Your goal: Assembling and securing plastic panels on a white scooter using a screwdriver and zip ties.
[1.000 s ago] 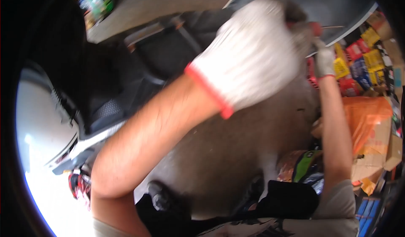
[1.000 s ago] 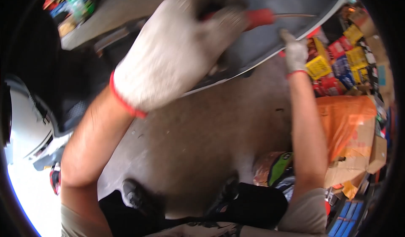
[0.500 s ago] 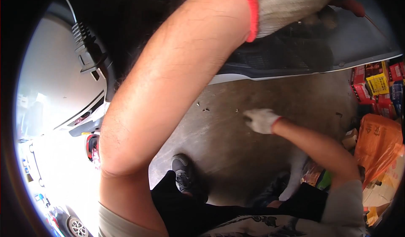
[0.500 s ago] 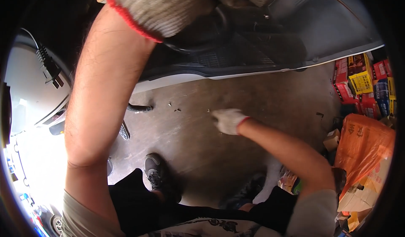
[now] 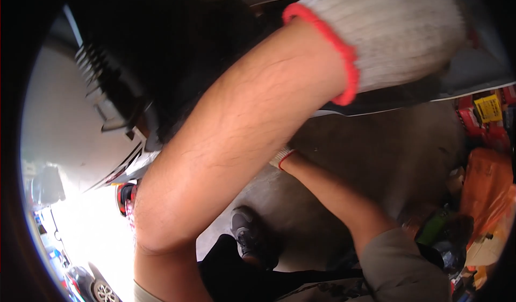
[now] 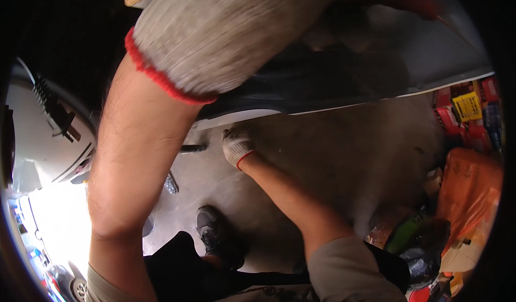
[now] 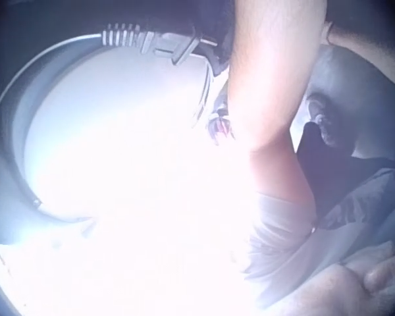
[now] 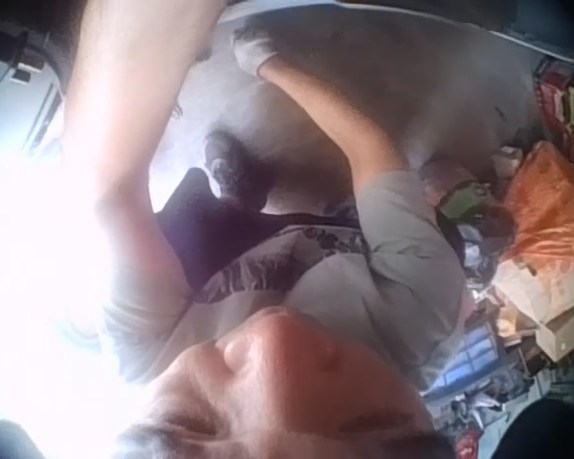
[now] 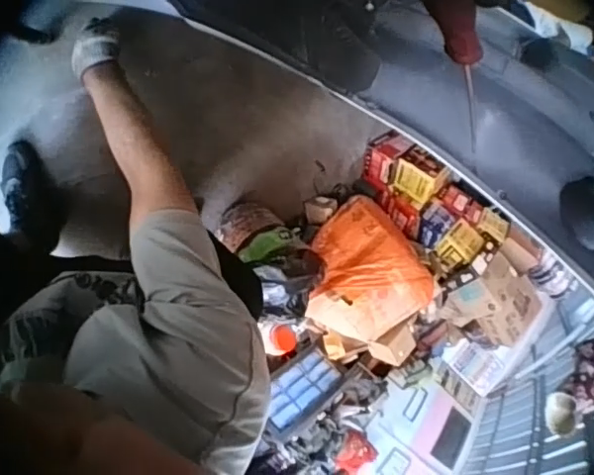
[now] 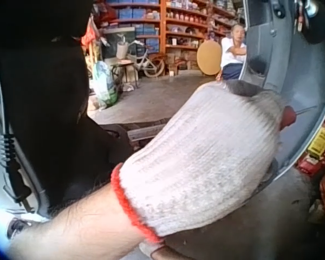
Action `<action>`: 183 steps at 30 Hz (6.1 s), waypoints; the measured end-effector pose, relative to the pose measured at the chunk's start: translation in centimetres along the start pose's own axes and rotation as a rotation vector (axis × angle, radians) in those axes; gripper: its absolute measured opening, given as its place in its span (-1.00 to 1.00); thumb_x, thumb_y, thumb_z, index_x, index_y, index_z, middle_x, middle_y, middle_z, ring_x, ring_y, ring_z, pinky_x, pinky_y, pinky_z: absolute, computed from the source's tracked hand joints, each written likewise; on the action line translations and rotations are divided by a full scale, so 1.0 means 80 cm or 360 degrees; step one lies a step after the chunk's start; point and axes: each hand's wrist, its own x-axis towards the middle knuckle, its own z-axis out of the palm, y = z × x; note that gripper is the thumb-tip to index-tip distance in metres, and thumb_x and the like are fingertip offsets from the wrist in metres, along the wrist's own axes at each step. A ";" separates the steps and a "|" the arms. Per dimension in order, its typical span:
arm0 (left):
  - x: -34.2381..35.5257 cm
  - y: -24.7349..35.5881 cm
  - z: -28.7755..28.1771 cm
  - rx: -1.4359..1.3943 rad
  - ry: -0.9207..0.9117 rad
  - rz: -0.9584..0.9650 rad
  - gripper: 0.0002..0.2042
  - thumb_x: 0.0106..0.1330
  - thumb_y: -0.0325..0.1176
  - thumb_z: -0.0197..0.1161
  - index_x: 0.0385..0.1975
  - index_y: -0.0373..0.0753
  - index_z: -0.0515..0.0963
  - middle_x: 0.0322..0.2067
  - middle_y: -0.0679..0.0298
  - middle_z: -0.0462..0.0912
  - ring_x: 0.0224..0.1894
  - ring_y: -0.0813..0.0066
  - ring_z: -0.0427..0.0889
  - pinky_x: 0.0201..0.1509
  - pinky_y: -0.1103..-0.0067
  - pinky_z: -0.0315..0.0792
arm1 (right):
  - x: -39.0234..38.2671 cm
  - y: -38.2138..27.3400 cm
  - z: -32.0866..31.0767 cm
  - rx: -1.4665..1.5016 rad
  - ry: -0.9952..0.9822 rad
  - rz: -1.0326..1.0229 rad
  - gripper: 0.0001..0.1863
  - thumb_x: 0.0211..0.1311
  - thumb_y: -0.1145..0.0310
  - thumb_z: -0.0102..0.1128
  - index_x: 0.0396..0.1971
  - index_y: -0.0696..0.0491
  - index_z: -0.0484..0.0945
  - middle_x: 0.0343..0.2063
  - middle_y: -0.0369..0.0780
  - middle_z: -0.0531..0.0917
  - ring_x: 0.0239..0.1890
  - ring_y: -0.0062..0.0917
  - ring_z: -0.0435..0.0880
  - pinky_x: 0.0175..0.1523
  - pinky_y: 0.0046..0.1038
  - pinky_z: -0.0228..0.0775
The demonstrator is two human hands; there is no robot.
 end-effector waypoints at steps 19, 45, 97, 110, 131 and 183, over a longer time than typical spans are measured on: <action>0.049 0.062 0.029 -0.1539 0.0054 -0.1759 -0.64 0.44 -0.17 0.12 -0.03 -0.37 0.54 -0.59 0.28 0.56 -0.72 0.64 0.38 -0.68 0.65 0.08 | -0.369 0.309 -0.461 0.2599 0.1221 0.0026 -0.76 0.37 0.50 0.15 -0.03 0.25 0.55 -0.36 -0.25 0.63 -0.36 -0.62 0.60 -0.16 -0.51 0.49; 0.045 0.067 0.028 -0.1226 -0.0032 -0.1780 -0.66 0.36 -0.13 0.21 -0.09 -0.30 0.56 -0.54 0.35 0.59 -0.72 0.70 0.42 -0.70 0.71 0.12 | -0.443 0.405 -0.461 0.2612 0.1678 -0.0159 -0.66 0.54 0.31 0.08 0.08 0.28 0.51 -0.17 -0.07 0.74 -0.26 -0.36 0.77 -0.09 -0.31 0.66; 0.225 0.051 -0.068 -0.1224 0.0783 -0.1349 -0.72 0.48 -0.29 0.16 0.02 -0.34 0.58 -0.43 0.32 0.64 -0.61 0.76 0.48 -0.57 0.75 0.27 | -0.305 0.274 -0.835 0.2429 0.2098 -0.0583 -0.75 0.53 0.29 0.08 -0.06 0.17 0.58 -0.54 -0.37 0.49 -0.56 -0.65 0.35 -0.27 -0.48 0.27; 0.267 0.058 -0.067 -0.1060 0.0702 -0.1251 -0.75 0.48 -0.35 0.15 -0.02 -0.37 0.62 -0.41 0.31 0.65 -0.59 0.77 0.46 -0.56 0.72 0.29 | -0.316 0.292 -0.857 0.2523 0.2177 -0.0413 -0.75 0.55 0.27 0.06 -0.14 0.15 0.59 -0.53 -0.34 0.46 -0.55 -0.60 0.32 -0.28 -0.43 0.29; 0.296 0.082 -0.130 -0.0572 0.0355 -0.1519 -0.48 0.47 -0.02 0.14 0.20 -0.34 0.51 -0.28 0.26 0.69 -0.49 0.71 0.51 -0.51 0.72 0.26 | -0.300 0.234 -0.841 0.2583 0.1892 -0.0727 -0.70 0.60 0.19 0.01 -0.17 0.15 0.54 -0.48 -0.33 0.48 -0.55 -0.63 0.35 -0.26 -0.44 0.30; 0.302 0.083 -0.138 -0.0573 0.0172 -0.1371 -0.48 0.50 0.10 0.11 0.19 -0.22 0.56 -0.53 0.46 0.44 -0.59 0.78 0.32 -0.55 0.73 0.15 | -0.304 0.255 -0.861 0.2615 0.2101 -0.0702 -0.78 0.59 0.26 0.04 -0.24 0.09 0.48 -0.49 -0.27 0.50 -0.58 -0.57 0.37 -0.29 -0.38 0.32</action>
